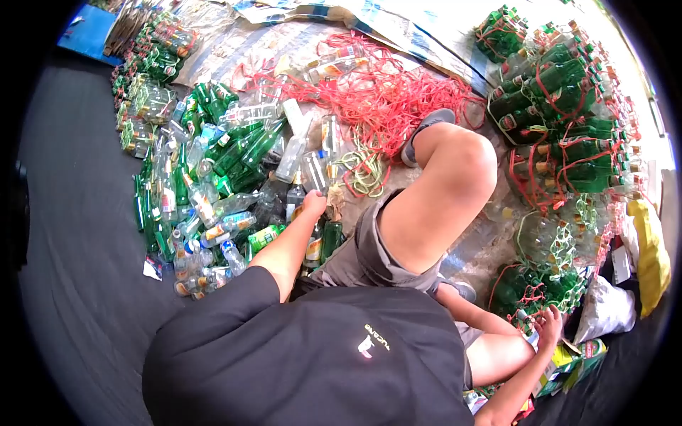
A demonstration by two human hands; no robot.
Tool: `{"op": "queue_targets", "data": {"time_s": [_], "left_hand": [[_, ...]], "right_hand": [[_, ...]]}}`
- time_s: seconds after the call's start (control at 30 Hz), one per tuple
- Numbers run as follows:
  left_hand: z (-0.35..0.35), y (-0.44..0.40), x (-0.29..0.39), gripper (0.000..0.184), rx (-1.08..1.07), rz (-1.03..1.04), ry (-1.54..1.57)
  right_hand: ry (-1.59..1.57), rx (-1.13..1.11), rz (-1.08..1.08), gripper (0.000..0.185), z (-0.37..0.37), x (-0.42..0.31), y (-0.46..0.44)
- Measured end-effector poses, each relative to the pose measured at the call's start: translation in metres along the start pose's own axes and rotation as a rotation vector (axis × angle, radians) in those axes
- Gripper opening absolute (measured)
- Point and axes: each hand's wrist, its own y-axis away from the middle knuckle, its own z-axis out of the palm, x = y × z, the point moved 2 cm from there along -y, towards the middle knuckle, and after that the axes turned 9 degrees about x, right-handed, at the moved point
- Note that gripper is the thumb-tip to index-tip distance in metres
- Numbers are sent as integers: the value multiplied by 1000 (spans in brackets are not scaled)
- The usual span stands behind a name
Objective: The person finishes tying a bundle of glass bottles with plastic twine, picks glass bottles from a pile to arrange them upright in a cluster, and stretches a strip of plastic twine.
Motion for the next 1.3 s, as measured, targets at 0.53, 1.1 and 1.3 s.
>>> {"op": "queue_targets", "data": {"time_s": [0.53, 1.1, 1.3], "left_hand": [[-109, -82, 88, 89, 81, -135, -354], [-239, 122, 389, 63, -120, 1087, 942], [-215, 295, 517, 67, -209, 1702, 405]], "right_hand": [[60, 34, -6, 43, 12, -14, 11], [-235, -115, -423, 32, 91, -141, 46], [-471, -379, -630, 55, 140, -217, 143]]}}
